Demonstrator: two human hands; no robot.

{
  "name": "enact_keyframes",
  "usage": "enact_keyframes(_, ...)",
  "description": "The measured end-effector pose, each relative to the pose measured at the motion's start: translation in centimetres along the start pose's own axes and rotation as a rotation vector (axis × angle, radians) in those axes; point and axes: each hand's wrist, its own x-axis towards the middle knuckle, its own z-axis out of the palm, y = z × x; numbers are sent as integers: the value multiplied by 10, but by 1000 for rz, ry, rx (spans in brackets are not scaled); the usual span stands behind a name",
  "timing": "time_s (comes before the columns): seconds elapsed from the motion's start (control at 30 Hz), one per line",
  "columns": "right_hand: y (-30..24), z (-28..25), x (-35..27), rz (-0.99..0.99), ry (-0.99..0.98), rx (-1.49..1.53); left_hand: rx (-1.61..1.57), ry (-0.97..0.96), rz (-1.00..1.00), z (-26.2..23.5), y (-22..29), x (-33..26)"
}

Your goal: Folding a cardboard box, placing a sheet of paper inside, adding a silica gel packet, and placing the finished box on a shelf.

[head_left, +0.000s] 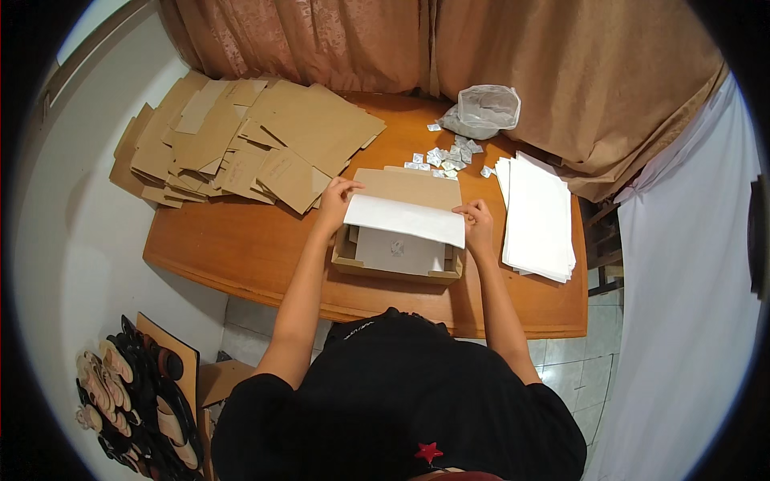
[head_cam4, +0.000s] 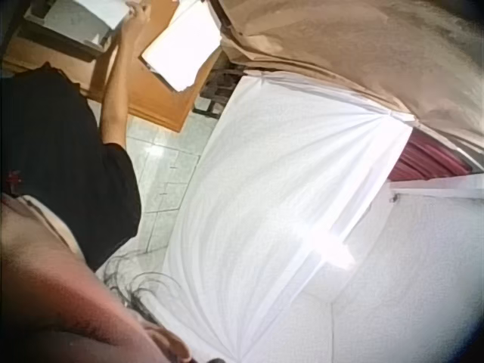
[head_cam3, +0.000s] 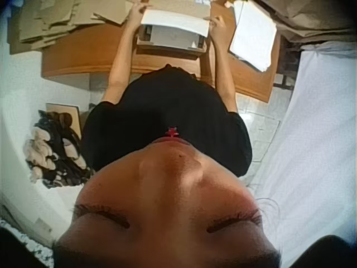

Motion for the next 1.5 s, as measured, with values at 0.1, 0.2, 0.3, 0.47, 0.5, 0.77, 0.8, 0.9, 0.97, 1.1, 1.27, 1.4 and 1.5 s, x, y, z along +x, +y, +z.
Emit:
enact_keyframes(0.1,2,-6,-9,238,-143,56,-208,-131,-340,-2,18,-9)
enact_keyframes(0.2,1,-12,-14,410,-269,117,-542,-217,-621,-11,35,-21)
enact_keyframes(0.3,26,-11,-26,459,-248,358,-725,-254,-686,-10,38,-28)
enact_keyframes(0.47,5,-25,-18,780,-274,577,-580,-266,-547,-11,37,-32)
enact_keyframes(0.5,4,-25,-18,783,-285,568,-581,-270,-547,-9,36,-32)
enact_keyframes(0.77,-22,-21,-27,642,-312,331,-332,-183,-476,-11,32,-34)
enact_keyframes(0.8,-30,-23,-27,613,-353,248,-332,-180,-477,-13,31,-36)
enact_keyframes(0.9,-32,-26,-35,529,-369,127,-138,-303,-443,-19,38,-40)
enact_keyframes(0.97,-40,-28,-33,471,-358,93,-66,-312,-453,-25,45,-46)
enact_keyframes(1.1,-41,-30,-24,334,-283,-263,3,-260,-430,-32,41,-50)
enact_keyframes(1.27,-10,-16,-13,520,-165,-161,152,-231,-379,-34,24,-67)
enact_keyframes(1.4,9,12,-9,692,-136,89,-38,-377,-390,-28,15,-94)
enact_keyframes(1.5,14,33,-6,779,-79,261,35,-257,-264,-13,17,-111)
